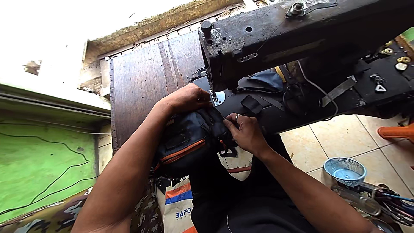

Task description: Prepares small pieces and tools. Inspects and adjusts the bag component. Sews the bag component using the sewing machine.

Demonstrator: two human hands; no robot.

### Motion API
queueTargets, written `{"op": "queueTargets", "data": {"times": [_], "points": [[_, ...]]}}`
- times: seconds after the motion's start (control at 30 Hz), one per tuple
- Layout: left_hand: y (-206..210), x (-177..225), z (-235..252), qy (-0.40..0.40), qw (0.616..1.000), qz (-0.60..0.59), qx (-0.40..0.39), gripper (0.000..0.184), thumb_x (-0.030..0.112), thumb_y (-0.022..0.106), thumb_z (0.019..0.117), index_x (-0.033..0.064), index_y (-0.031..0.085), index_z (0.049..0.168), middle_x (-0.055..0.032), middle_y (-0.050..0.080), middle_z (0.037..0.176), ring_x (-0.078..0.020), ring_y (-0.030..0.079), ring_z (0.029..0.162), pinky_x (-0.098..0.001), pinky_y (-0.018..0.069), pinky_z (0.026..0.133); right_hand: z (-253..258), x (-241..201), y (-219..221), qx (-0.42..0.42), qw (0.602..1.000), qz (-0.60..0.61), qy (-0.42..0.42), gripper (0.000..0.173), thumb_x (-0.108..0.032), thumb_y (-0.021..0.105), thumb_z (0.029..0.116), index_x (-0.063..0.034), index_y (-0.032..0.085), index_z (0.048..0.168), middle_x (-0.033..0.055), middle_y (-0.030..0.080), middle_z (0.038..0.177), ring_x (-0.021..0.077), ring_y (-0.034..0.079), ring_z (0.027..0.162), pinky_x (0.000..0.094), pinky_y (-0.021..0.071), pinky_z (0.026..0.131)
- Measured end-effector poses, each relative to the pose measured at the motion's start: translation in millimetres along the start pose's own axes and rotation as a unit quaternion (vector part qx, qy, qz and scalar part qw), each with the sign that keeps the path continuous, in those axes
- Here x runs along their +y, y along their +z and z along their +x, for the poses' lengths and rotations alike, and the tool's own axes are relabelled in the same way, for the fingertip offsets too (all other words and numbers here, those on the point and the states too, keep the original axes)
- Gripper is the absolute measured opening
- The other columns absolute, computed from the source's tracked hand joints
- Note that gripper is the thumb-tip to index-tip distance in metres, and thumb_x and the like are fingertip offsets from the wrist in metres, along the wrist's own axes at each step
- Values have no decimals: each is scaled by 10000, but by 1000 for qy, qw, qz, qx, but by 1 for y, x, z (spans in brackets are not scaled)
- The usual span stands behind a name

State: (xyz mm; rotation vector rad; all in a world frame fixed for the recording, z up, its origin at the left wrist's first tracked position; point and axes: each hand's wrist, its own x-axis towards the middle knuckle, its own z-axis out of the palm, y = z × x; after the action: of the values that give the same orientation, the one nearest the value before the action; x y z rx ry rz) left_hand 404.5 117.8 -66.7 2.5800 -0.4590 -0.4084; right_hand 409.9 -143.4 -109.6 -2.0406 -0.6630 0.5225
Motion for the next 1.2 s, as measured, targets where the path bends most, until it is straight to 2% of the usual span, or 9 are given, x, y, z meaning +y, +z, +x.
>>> {"op": "queueTargets", "data": {"times": [0.07, 0.2, 0.4, 0.53, 0.63, 0.67, 0.83, 1.0, 1.2], "points": [[6, -8, 10, -12, 1000, 4, -6, 344, 329, 629, 1011, 114, 682, 748, -4, 598, 655, -144, 585, 649, -409, 449, 632, 3, 1, 3, 15, 998, -56, -21, 134, -161, 625, 1007, -59, 712, 1010, 50, 661, 685, 161, 657, 598, 368, 569, 603], [7, -7, 23, -56, 998, 19, -37, 341, 375, 636, 1010, 114, 737, 817, -42, 661, 741, -208, 643, 751, -494, 491, 709, 3, 6, 10, 46, 975, -192, -105, 351, -116, 578, 1005, -49, 621, 1346, 99, 639, 661, 289, 663, 596, 464, 558, 576], [7, -1, 29, -85, 994, 55, -53, 415, 401, 649, 992, 119, 602, 691, -33, 551, 652, -225, 579, 665, -487, 441, 609, 0, -11, 7, -31, 921, -373, -108, 517, -67, 552, 991, -238, 589, 1477, 120, 621, 701, 277, 633, 560, 397, 493, 493], [9, 0, 28, -97, 992, 65, -41, 418, 434, 653, 985, 137, 607, 693, -22, 552, 647, -219, 583, 662, -482, 440, 598, -2, -9, 13, 17, 894, -409, -181, 463, -26, 664, 899, -126, 694, 1350, 145, 674, 858, 300, 661, 729, 395, 516, 578], [9, -1, 27, -94, 993, 57, -36, 415, 423, 670, 975, 127, 601, 691, -31, 547, 643, -225, 579, 653, -488, 433, 588, 1, -3, 16, 28, 861, -445, -243, 353, -34, 619, 941, -83, 722, 1275, 112, 596, 1440, 315, 603, 1146, 440, 487, 845], [10, -2, 28, -92, 994, 52, -35, 404, 414, 677, 971, 123, 611, 698, -34, 557, 650, -228, 586, 659, -491, 441, 594, 3, -1, 16, 25, 852, -454, -259, 331, -44, 610, 948, -75, 728, 1256, 91, 576, 1484, 302, 592, 1206, 439, 475, 890], [5, -8, 23, -109, 993, -36, -41, 320, 382, 666, 990, 114, 728, 827, -26, 638, 707, -184, 613, 694, -469, 483, 663, 3, 8, 16, 5, 853, -446, -270, 398, -62, 611, 951, -73, 678, 1343, 97, 631, 1426, 294, 634, 1220, 462, 492, 971], [-26, 8, 7, -232, 956, -110, -142, 308, 397, 648, 1008, 104, 725, 1067, -77, 689, 891, -203, 641, 830, -479, 506, 774, 1, 7, 22, 14, 840, -472, -267, 372, -4, 580, 953, -48, 696, 1303, 126, 628, 1424, 293, 654, 1195, 454, 509, 955], [-15, 11, 7, -209, 975, -34, -69, 247, 247, 783, 916, 64, 684, 1049, -103, 685, 881, -249, 661, 842, -492, 517, 761, 1, 9, 24, 19, 841, -467, -272, 374, -40, 617, 946, -27, 685, 1313, 135, 628, 1423, 305, 655, 1202, 454, 519, 938]]}}
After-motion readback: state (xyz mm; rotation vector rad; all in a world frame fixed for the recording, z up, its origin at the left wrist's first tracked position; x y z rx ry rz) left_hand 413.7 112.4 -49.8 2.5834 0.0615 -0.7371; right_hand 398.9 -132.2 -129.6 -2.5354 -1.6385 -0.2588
